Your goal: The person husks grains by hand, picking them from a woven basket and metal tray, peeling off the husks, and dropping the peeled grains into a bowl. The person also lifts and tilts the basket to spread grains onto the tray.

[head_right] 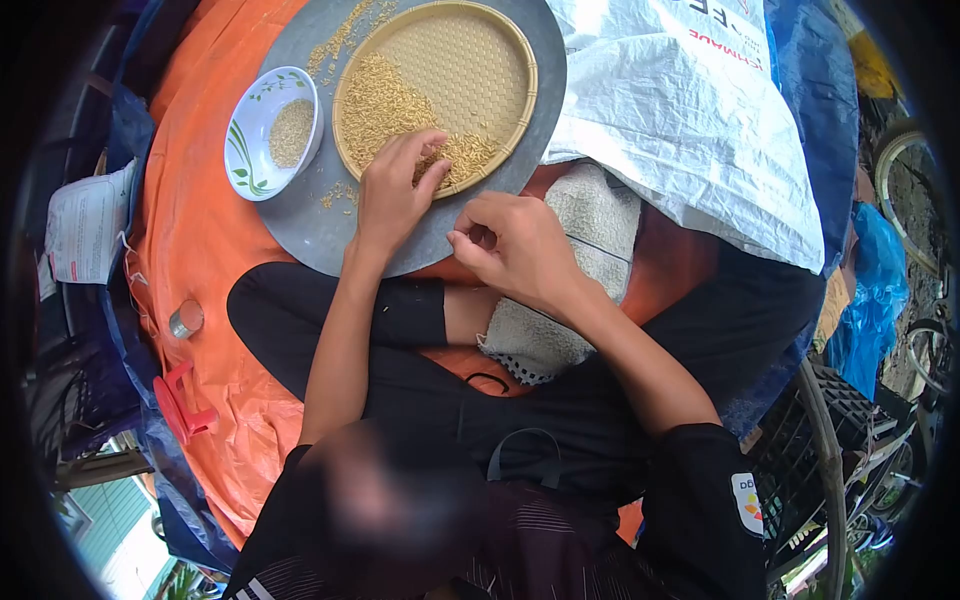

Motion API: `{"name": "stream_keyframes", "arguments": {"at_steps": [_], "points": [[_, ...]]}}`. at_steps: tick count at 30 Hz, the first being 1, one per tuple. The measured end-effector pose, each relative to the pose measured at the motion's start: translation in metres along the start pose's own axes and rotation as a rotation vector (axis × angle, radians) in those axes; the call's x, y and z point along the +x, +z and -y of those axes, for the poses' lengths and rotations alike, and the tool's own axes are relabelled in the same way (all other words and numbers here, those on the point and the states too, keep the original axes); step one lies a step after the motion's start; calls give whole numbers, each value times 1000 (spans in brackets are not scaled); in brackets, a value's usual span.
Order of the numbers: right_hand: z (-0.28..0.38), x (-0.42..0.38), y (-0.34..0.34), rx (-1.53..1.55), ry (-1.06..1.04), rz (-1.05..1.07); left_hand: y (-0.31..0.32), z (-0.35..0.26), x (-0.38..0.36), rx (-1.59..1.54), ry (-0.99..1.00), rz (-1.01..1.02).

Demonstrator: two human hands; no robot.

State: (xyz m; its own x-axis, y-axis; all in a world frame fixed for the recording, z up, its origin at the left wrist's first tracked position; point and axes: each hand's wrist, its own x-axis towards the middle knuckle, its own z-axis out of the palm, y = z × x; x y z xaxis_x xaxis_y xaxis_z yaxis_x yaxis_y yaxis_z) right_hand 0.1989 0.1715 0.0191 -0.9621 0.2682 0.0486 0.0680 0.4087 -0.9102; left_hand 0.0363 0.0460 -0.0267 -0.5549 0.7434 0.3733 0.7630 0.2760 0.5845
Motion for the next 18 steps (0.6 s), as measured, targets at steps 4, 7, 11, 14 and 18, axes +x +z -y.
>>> {"name": "stream_keyframes", "arguments": {"at_steps": [4,7,11,14,18], "points": [[1,0,2,-1,-5,12,5,1,-1,49,76,25],[0,-1,3,-9,-9,11,5,-1,-1,43,75,7],[2,0,2,-2,-11,-2,5,0,0,-90,-19,-44],[3,0,-1,-20,-20,-14,2,-6,2,-175,-148,-174],[2,1,-3,-13,-10,-51,-4,-13,3,-292,-209,-180]]}}
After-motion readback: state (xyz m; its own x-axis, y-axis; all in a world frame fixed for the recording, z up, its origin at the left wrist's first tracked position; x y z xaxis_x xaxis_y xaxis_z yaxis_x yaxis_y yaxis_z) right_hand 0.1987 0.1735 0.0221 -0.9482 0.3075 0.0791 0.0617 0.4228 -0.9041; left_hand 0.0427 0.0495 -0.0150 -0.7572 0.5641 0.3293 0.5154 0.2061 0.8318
